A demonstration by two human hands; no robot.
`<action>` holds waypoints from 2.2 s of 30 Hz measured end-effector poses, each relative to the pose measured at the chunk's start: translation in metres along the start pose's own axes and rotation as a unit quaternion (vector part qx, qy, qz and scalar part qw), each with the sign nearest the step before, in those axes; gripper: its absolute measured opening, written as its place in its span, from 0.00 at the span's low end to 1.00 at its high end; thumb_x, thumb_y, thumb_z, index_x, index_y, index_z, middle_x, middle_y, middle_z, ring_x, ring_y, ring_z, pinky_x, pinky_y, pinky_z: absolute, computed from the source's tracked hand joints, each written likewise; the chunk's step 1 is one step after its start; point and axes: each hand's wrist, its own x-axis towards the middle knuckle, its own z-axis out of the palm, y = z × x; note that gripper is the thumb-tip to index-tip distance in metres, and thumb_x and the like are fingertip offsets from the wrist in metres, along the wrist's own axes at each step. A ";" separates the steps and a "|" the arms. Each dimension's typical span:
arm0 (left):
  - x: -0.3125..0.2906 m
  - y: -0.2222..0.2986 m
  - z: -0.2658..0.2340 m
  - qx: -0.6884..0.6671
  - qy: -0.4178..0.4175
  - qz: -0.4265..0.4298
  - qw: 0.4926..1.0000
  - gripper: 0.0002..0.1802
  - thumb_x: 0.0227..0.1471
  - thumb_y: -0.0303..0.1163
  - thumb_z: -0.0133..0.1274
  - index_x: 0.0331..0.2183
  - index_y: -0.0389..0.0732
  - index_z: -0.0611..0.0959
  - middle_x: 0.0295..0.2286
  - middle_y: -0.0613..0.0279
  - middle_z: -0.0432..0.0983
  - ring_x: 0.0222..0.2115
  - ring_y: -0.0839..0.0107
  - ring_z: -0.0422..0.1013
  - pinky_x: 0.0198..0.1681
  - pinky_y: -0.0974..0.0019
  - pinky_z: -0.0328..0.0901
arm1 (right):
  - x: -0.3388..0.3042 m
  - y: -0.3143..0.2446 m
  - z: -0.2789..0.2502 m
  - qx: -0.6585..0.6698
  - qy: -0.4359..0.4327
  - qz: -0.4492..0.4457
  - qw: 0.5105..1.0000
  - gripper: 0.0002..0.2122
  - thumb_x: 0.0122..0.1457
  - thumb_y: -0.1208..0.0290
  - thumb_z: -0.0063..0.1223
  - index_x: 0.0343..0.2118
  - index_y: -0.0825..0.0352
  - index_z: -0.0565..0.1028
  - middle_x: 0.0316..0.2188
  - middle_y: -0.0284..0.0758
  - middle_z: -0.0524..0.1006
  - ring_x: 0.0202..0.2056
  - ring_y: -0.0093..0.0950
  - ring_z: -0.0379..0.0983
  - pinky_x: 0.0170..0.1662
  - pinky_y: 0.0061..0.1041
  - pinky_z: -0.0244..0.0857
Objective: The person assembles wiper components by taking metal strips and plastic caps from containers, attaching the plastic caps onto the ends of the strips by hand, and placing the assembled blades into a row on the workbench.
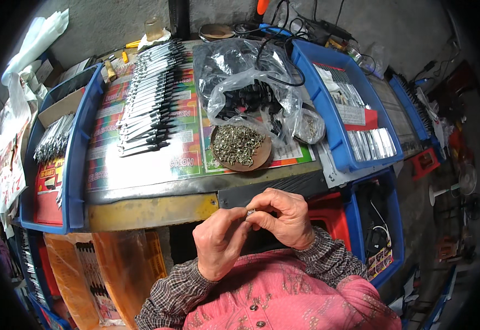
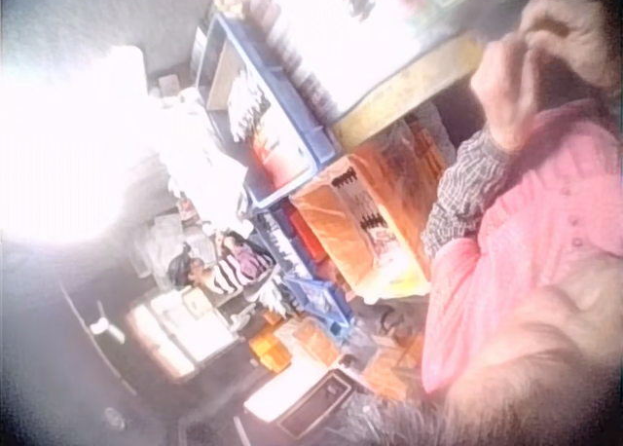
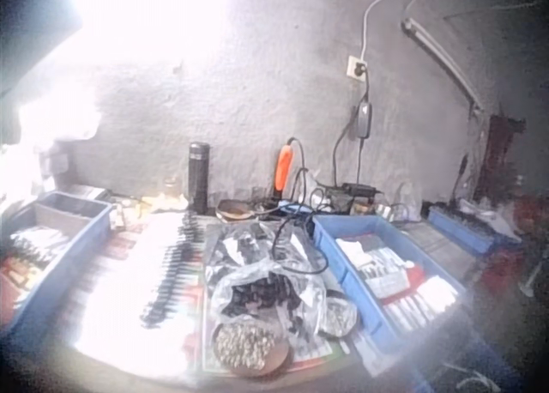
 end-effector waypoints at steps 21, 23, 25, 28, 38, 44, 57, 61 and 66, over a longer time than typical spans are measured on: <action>0.009 -0.011 -0.021 0.078 -0.025 0.023 0.996 0.11 0.39 0.17 0.60 0.31 0.36 0.81 0.22 0.57 0.75 0.19 0.66 0.70 0.22 0.68 0.63 | 0.114 0.038 -0.083 -0.575 -0.010 -0.073 0.815 0.06 0.47 0.75 0.60 0.28 0.68 0.77 0.26 0.39 0.72 0.34 0.38 0.70 0.36 0.35 0.64; 0.010 -0.010 -0.020 0.073 -0.028 0.022 0.997 0.11 0.39 0.17 0.60 0.31 0.36 0.81 0.22 0.57 0.75 0.19 0.66 0.70 0.22 0.68 0.64 | 0.111 0.044 -0.085 -0.596 -0.031 -0.088 0.797 0.07 0.44 0.75 0.61 0.26 0.69 0.75 0.25 0.40 0.70 0.34 0.39 0.68 0.35 0.37 0.64; 0.010 -0.010 -0.020 0.075 -0.027 0.028 0.996 0.11 0.39 0.17 0.60 0.30 0.36 0.81 0.21 0.57 0.75 0.18 0.65 0.70 0.22 0.68 0.63 | 0.109 0.050 -0.086 -0.591 -0.024 -0.119 0.798 0.07 0.43 0.75 0.60 0.25 0.69 0.74 0.25 0.40 0.70 0.34 0.39 0.69 0.34 0.38 0.63; 0.011 -0.009 -0.019 0.075 -0.024 0.030 0.996 0.11 0.39 0.17 0.60 0.30 0.36 0.81 0.21 0.57 0.74 0.18 0.65 0.70 0.22 0.67 0.63 | 0.110 0.051 -0.086 -0.576 -0.026 -0.129 0.807 0.06 0.43 0.77 0.57 0.24 0.70 0.72 0.25 0.42 0.70 0.32 0.41 0.69 0.33 0.40 0.62; 0.011 -0.012 -0.020 0.081 -0.043 0.020 0.996 0.11 0.40 0.18 0.60 0.31 0.37 0.81 0.21 0.57 0.74 0.18 0.66 0.70 0.22 0.68 0.63 | 0.108 0.047 -0.081 -0.486 0.003 -0.017 0.874 0.07 0.45 0.79 0.53 0.29 0.72 0.71 0.26 0.44 0.72 0.28 0.41 0.70 0.33 0.37 0.64; 0.009 -0.010 -0.020 0.086 -0.043 0.021 0.995 0.10 0.41 0.18 0.60 0.31 0.36 0.81 0.21 0.57 0.74 0.18 0.67 0.70 0.22 0.69 0.63 | 0.090 0.038 -0.073 -0.366 0.143 -0.073 0.917 0.10 0.47 0.84 0.55 0.34 0.71 0.74 0.29 0.39 0.74 0.28 0.33 0.74 0.29 0.29 0.67; 0.006 -0.005 -0.017 0.050 -0.054 0.001 0.997 0.09 0.42 0.17 0.60 0.30 0.35 0.81 0.20 0.61 0.73 0.18 0.75 0.68 0.22 0.73 0.62 | 0.008 0.009 -0.033 0.151 0.052 0.071 0.985 0.06 0.58 0.84 0.51 0.38 0.74 0.76 0.37 0.37 0.74 0.33 0.24 0.76 0.35 0.20 0.74; 0.004 -0.001 -0.015 0.034 -0.073 -0.024 0.996 0.09 0.42 0.17 0.59 0.31 0.34 0.81 0.20 0.60 0.74 0.19 0.75 0.69 0.23 0.73 0.63 | -0.005 0.016 -0.025 0.176 0.054 0.055 0.981 0.07 0.57 0.78 0.55 0.37 0.75 0.76 0.37 0.43 0.74 0.33 0.32 0.77 0.33 0.26 0.78; 0.000 -0.001 -0.013 0.011 -0.080 -0.004 0.997 0.09 0.42 0.18 0.60 0.31 0.35 0.80 0.22 0.56 0.75 0.20 0.67 0.73 0.23 0.70 0.66 | -0.018 0.015 -0.021 0.216 0.037 0.080 0.972 0.06 0.57 0.80 0.53 0.38 0.74 0.76 0.38 0.42 0.75 0.35 0.29 0.76 0.35 0.24 0.76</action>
